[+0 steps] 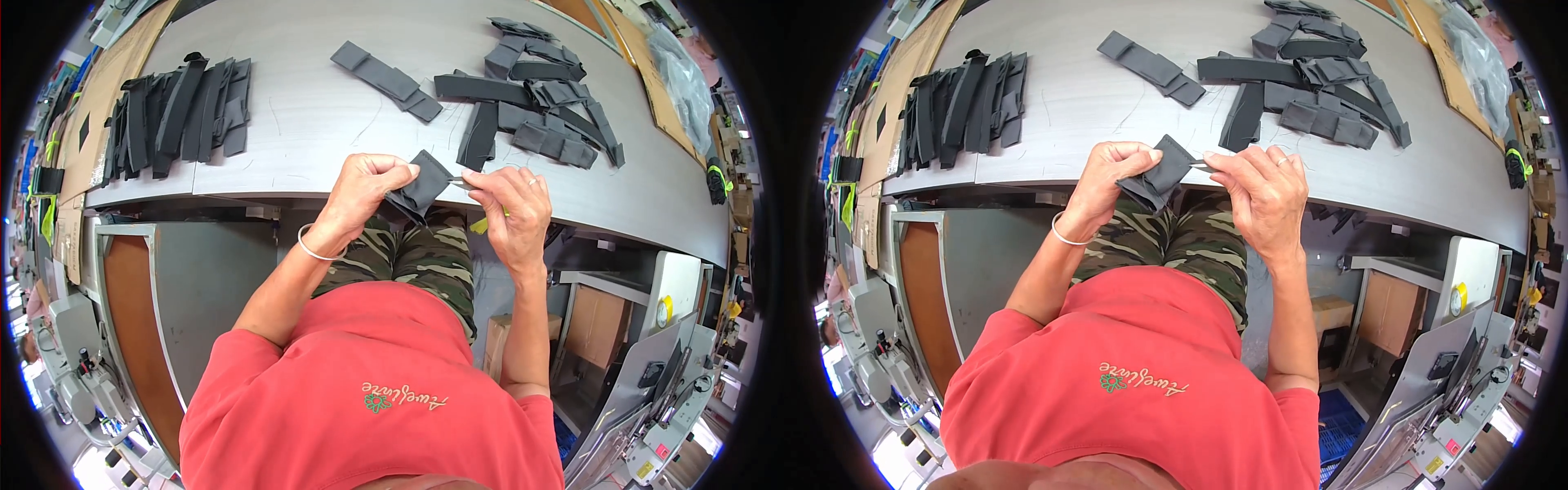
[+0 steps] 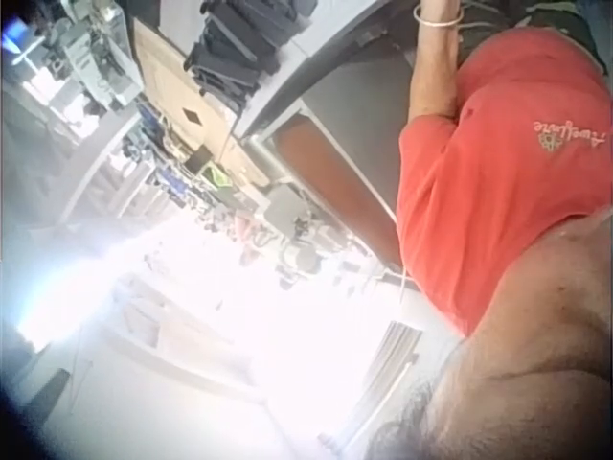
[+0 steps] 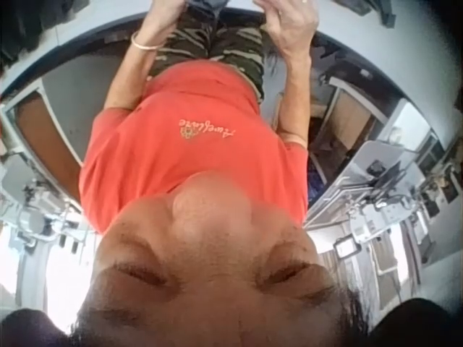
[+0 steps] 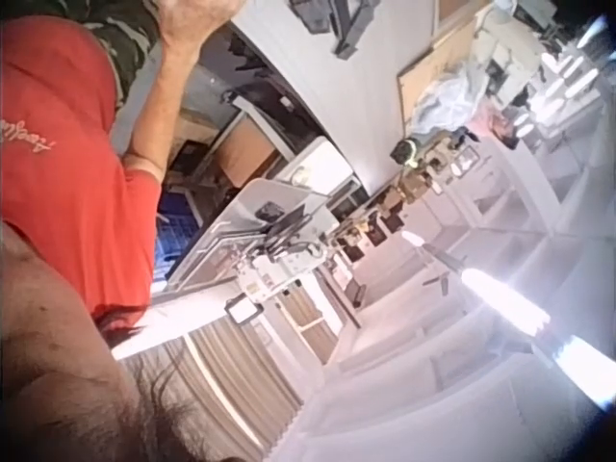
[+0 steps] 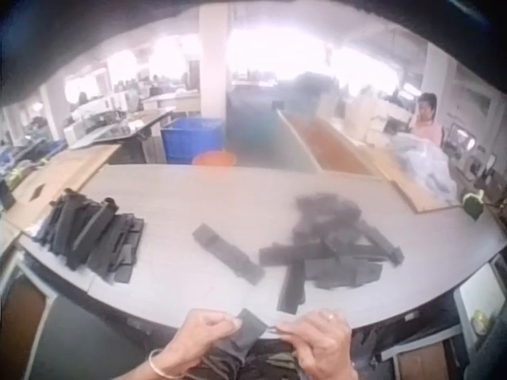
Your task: Trimming excess material and threads from black foam components using small scissors at a workbench.
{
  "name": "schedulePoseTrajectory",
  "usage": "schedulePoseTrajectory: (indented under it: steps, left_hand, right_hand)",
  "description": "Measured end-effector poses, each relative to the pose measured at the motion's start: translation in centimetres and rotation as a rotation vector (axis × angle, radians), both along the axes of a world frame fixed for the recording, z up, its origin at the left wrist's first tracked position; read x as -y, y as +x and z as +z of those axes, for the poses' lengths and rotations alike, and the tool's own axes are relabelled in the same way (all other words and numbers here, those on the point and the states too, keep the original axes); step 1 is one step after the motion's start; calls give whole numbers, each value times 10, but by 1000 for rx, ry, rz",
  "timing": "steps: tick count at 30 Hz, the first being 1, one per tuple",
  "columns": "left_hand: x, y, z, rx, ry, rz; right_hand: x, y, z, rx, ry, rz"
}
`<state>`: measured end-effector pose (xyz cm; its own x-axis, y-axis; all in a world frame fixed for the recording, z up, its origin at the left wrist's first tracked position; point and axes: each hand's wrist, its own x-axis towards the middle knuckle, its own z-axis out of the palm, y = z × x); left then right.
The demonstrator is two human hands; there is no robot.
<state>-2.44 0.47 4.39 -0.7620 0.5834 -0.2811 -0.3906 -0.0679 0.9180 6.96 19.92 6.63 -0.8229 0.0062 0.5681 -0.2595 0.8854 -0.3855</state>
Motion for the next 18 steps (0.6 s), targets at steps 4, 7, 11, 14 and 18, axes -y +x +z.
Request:
schedulePoseTrajectory:
  steps: [4, 7, 11, 14, 18]
  left_hand:
    - [-2, -2, -1, 40, -16, 2]
    - [-1, -9, -10, -17, 13, -37]
    - [-4, -12, -6, 30, -7, -27]
    - [-3, -16, -1, 27, 1, -48]
    - [-5, -9, 39, -45, 54, -65]
  right_hand:
    - [-1, -3, 1, 19, 7, -2]
    - [-4, -5, 0, 4, 29, -11]
    - [-8, -11, -1, -1, 26, -18]
    - [-9, -14, 4, 9, 4, -5]
    - [-11, -9, 9, 150, -668, 109]
